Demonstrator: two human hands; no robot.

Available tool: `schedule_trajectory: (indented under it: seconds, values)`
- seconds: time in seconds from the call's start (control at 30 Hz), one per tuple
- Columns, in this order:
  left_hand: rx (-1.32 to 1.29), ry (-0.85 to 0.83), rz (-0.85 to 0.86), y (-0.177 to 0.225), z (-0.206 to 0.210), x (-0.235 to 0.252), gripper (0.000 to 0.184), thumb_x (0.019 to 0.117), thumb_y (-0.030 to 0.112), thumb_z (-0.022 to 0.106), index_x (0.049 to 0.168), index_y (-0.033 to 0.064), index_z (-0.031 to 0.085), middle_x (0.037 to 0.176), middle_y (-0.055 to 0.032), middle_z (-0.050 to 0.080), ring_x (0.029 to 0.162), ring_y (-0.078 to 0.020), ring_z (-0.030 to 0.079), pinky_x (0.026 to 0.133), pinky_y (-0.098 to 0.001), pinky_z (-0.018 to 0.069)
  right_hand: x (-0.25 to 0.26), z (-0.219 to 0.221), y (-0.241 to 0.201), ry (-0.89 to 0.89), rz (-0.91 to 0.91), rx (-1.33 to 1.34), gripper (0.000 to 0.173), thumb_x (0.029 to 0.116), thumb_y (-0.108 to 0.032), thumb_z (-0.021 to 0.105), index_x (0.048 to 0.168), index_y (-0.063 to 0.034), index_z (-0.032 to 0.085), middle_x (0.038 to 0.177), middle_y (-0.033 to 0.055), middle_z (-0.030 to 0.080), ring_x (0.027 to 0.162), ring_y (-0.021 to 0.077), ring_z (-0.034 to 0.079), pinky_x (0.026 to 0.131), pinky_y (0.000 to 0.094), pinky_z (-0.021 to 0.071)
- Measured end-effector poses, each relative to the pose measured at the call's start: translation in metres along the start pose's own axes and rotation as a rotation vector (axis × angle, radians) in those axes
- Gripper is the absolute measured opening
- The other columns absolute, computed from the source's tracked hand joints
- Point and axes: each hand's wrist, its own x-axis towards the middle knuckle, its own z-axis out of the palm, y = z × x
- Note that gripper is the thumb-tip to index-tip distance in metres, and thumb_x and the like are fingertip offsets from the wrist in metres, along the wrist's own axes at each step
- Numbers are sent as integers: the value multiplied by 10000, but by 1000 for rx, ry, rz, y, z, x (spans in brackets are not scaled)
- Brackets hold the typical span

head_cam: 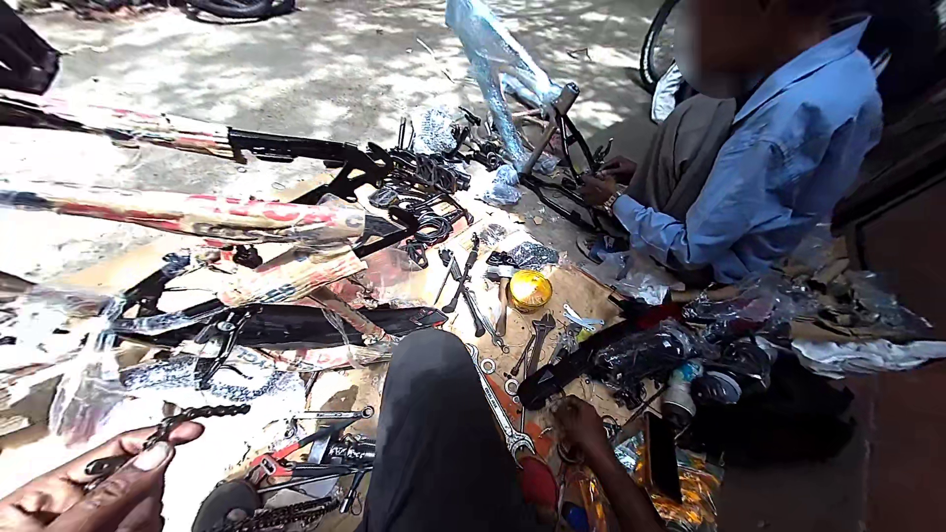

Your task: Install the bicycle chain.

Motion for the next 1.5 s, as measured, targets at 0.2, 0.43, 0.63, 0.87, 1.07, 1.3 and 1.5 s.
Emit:
schedule_trajectory:
  seconds: [0.2,0.43,0.63,0.87,1.07,1.3,1.5]
  values:
    - [-9,-150,-5,-6,6,-8,161,1058,111,447,1055,136,606,717,24,617,489,-10,469,437,-155,388,-78,-13,-131,-486,-300,1072,137,996,-172,632,1089,-84,683,969,97,731,840,188,721,762,363,618]
    - [32,-183,79,-28,27,-12,294,919,222,753,1097,97,556,1023,-31,725,847,-105,682,677,-272,545,-161,58,-281,-1187,-586,888,183,1045,-227,582,1150,-133,698,1020,74,735,805,144,717,690,304,614]
    - [9,-53,101,-34,10,-17,387,846,216,834,1083,93,554,986,-33,681,870,-133,676,763,-322,581,-203,99,-317,-1089,-457,777,362,1110,-181,333,1274,-12,608,1028,87,727,858,169,712,741,362,616]
    - [197,10,69,-45,-2,-19,374,781,263,884,979,137,592,861,26,640,750,-96,611,677,-296,517,-214,105,-315,-840,-775,508,135,975,2,644,1091,55,690,975,148,746,829,223,742,749,381,649]
    - [166,39,123,-48,-8,-15,186,876,235,801,980,129,689,951,23,681,858,-82,639,783,-293,533,-205,114,-318,-793,-824,488,104,963,-17,655,1045,28,701,919,103,717,784,166,692,730,320,606]
    - [244,82,148,-51,-9,-10,230,866,235,796,1069,135,759,1045,27,732,950,-62,672,871,-289,554,-203,126,-316,-858,-647,540,153,930,-5,681,1072,54,682,937,145,717,804,201,700,740,338,609]
    - [410,101,127,-51,-9,-9,181,874,324,761,946,158,770,935,42,726,866,-56,661,797,-315,541,-197,143,-307,-833,-643,641,85,926,26,645,988,47,699,876,130,719,760,167,690,737,311,601]
